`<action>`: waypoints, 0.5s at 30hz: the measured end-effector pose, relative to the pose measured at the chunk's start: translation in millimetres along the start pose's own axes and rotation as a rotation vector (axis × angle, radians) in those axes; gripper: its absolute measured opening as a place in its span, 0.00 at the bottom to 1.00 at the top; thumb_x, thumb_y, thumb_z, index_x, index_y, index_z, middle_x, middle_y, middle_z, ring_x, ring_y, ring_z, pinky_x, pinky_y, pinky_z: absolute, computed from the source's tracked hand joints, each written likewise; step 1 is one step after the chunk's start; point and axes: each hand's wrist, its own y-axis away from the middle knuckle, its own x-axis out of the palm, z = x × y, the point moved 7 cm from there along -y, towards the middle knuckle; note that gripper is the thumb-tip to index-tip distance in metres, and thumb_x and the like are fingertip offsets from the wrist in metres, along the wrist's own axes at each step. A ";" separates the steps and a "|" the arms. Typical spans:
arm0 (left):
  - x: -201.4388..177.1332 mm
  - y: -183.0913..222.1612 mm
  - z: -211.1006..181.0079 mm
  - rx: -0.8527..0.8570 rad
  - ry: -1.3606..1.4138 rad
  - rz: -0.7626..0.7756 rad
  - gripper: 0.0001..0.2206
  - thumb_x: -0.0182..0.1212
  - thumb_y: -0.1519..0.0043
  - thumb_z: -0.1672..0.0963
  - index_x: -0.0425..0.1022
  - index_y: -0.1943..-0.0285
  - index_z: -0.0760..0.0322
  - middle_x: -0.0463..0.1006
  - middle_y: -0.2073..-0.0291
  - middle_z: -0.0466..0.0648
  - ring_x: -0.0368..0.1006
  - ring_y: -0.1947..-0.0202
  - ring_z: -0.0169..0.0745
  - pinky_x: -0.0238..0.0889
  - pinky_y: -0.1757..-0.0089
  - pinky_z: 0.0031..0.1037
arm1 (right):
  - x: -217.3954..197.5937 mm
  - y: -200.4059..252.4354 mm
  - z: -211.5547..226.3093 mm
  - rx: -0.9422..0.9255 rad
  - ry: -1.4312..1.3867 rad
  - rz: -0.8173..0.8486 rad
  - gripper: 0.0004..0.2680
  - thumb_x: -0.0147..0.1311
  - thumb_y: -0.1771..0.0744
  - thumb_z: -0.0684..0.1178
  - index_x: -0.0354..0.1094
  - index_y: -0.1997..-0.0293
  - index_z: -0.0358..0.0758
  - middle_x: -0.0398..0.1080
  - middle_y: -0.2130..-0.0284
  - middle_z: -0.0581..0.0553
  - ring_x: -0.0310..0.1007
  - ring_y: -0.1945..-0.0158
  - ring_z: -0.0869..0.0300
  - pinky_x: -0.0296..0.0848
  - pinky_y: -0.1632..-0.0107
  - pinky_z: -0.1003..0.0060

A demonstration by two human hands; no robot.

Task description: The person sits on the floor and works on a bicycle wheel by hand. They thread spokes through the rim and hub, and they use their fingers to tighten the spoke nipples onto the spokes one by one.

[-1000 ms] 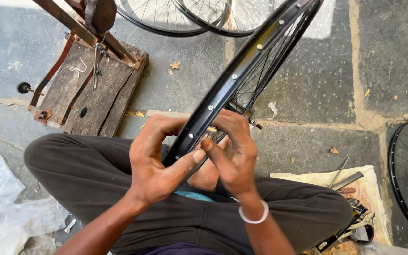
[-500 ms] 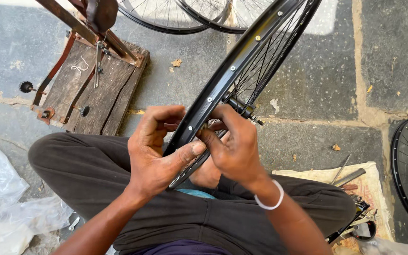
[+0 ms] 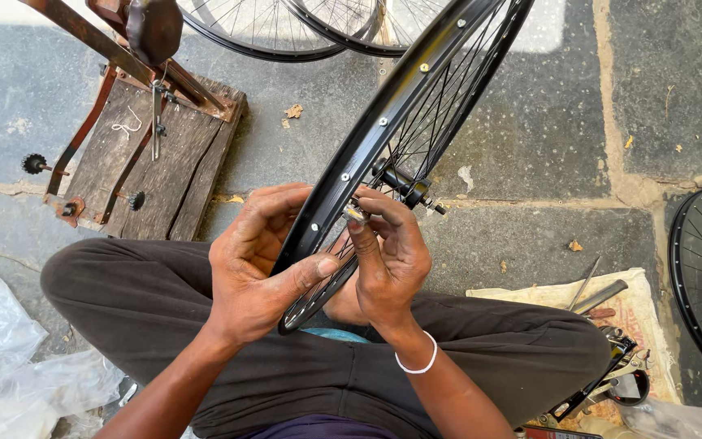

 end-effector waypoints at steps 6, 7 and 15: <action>-2.4 8.3 2.9 0.006 -0.143 -0.006 0.20 0.72 0.39 0.63 0.72 0.39 0.75 0.73 0.47 0.51 0.73 0.45 0.36 0.68 0.41 0.28 | 1.2 -25.2 19.2 0.088 -0.015 0.474 0.15 0.58 0.30 0.43 0.65 0.37 0.30 0.72 0.49 0.40 0.74 0.48 0.59 0.75 0.45 0.64; -2.6 8.8 3.5 -0.005 -0.158 -0.008 0.18 0.72 0.39 0.63 0.73 0.40 0.75 0.74 0.49 0.50 0.73 0.47 0.34 0.68 0.43 0.28 | 2.9 -30.4 21.5 0.076 0.044 0.542 0.15 0.57 0.31 0.45 0.66 0.37 0.30 0.73 0.50 0.41 0.75 0.49 0.59 0.75 0.46 0.64; 0.1 2.2 3.9 -0.072 -0.106 -0.046 0.20 0.72 0.41 0.62 0.71 0.41 0.73 0.75 0.50 0.48 0.74 0.47 0.33 0.69 0.44 0.27 | 7.3 -13.6 35.3 0.013 0.170 0.158 0.11 0.60 0.31 0.49 0.72 0.46 0.32 0.76 0.50 0.40 0.78 0.47 0.55 0.77 0.45 0.64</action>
